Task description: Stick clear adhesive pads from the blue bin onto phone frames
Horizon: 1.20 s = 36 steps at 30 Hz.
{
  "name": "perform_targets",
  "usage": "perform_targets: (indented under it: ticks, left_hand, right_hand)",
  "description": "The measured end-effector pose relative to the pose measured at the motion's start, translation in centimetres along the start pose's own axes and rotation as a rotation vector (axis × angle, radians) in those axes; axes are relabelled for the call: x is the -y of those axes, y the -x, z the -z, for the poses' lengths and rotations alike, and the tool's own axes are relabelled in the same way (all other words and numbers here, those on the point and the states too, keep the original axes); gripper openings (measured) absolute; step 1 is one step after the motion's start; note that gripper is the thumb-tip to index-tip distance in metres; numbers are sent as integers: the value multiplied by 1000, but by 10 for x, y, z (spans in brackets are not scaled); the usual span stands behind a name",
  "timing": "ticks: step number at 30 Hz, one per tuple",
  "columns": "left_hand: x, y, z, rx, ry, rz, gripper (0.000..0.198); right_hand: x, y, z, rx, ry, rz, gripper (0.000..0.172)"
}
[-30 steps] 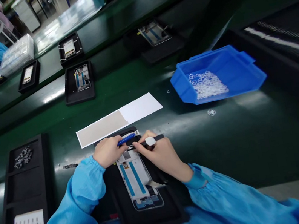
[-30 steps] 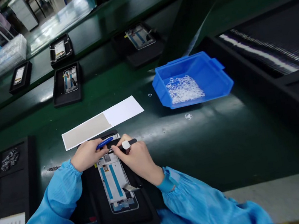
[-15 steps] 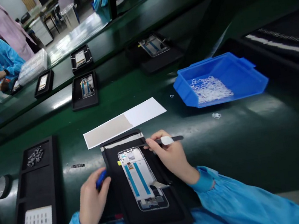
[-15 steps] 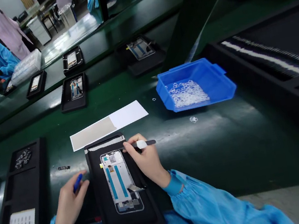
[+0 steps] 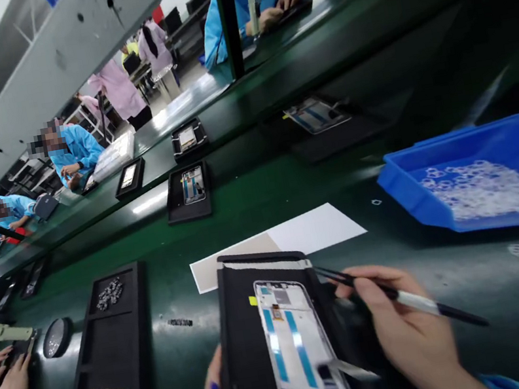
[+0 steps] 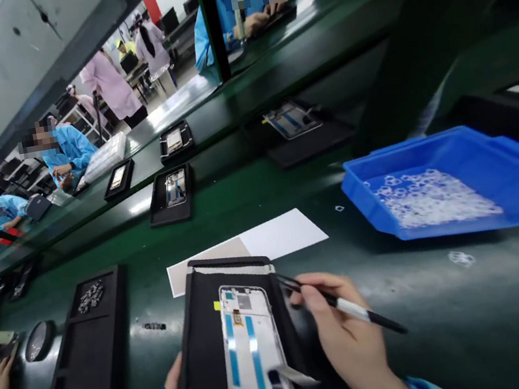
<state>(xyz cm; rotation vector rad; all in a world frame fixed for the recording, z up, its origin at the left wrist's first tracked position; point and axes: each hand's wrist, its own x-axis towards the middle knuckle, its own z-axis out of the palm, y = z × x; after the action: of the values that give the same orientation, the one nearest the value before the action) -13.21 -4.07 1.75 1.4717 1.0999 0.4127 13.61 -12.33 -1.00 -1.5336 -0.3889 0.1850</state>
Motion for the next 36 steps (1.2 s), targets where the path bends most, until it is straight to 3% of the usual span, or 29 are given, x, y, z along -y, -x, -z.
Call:
perform_targets:
  ticks: [2,5,8,10,14,17,19,22,26,29,32,36]
  left_hand:
    - [-19,-21,21,-123,73,51,75]
    - [-56,-64,53,-254,97,89,84]
    - [-93,-120,82,-403,60,-17,58]
    - [-112,-159,100,-494,-16,3,39]
    - [-135,-223,137,-601,-134,64,29]
    - [-145,-248,158,-667,-290,101,24]
    - [-151,-260,162,-688,-420,106,27]
    - [-156,-279,147,-624,-613,79,30]
    - [-155,-314,96,-424,-772,63,31]
    - [-156,-333,57,-353,-803,75,33]
    - [-162,-338,32,-317,-778,85,32]
    - [-176,-324,17,-257,-649,64,30]
  right_hand:
    - [-1,-8,1,-54,8,14,29]
    - [-4,-16,-1,-2,31,2,32]
    - [-6,-18,-6,131,75,-8,31]
    - [-7,-18,-7,198,109,-3,32]
    - [-10,-19,-7,227,128,4,34]
    - [-11,-20,-7,222,111,6,33]
    - [-10,-21,-8,232,100,11,32]
    - [-8,-21,-10,255,85,7,30]
    - [-9,-22,-11,265,72,-23,29]
    - [-12,-26,-11,231,63,-13,30]
    - [-12,-32,-11,166,35,22,30]
    - [-10,-38,-12,146,-27,41,29]
